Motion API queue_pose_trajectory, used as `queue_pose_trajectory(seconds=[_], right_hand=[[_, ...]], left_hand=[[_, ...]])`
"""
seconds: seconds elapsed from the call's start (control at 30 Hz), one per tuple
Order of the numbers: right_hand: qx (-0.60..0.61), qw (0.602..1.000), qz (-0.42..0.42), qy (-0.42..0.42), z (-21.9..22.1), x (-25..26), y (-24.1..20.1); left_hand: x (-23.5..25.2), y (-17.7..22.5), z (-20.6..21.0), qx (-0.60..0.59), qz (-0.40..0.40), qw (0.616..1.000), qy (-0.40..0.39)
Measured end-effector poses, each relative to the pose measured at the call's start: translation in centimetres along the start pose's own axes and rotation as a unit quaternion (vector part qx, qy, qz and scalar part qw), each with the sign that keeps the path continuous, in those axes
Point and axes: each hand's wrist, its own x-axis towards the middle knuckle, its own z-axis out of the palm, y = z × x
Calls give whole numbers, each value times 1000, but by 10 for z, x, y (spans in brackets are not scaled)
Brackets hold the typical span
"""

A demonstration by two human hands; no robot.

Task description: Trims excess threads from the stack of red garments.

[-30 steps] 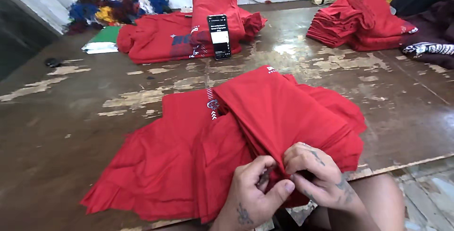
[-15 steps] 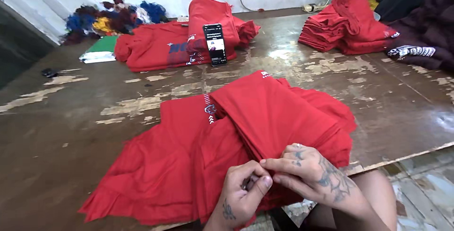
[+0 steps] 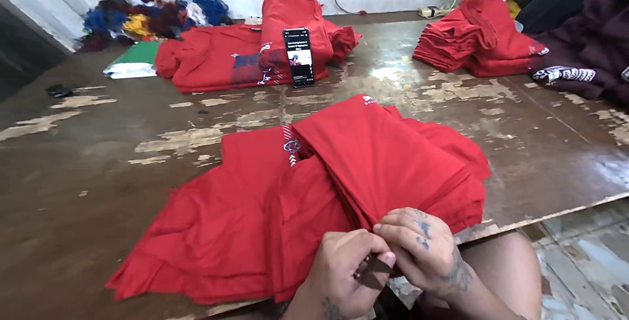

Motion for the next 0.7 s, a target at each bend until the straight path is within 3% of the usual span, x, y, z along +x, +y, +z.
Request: queue_pose_trajectory(seconds=[0.1,0.17,0.47,0.7], right_hand=[[51,998,24,31,-2,-4,3],[62,997,30,34,-4,-8,3],[76,995,35,44,-7,-14,9],[101,993,36,40,-7,-11,10]], left_hand=[[5,-1,-12,84,-82,992,-36],[6,-3,-22,137,-95,984,-58],[3,-3,-23,224,-27,973,-55],[2,1,-22,251,-18,966,-56]])
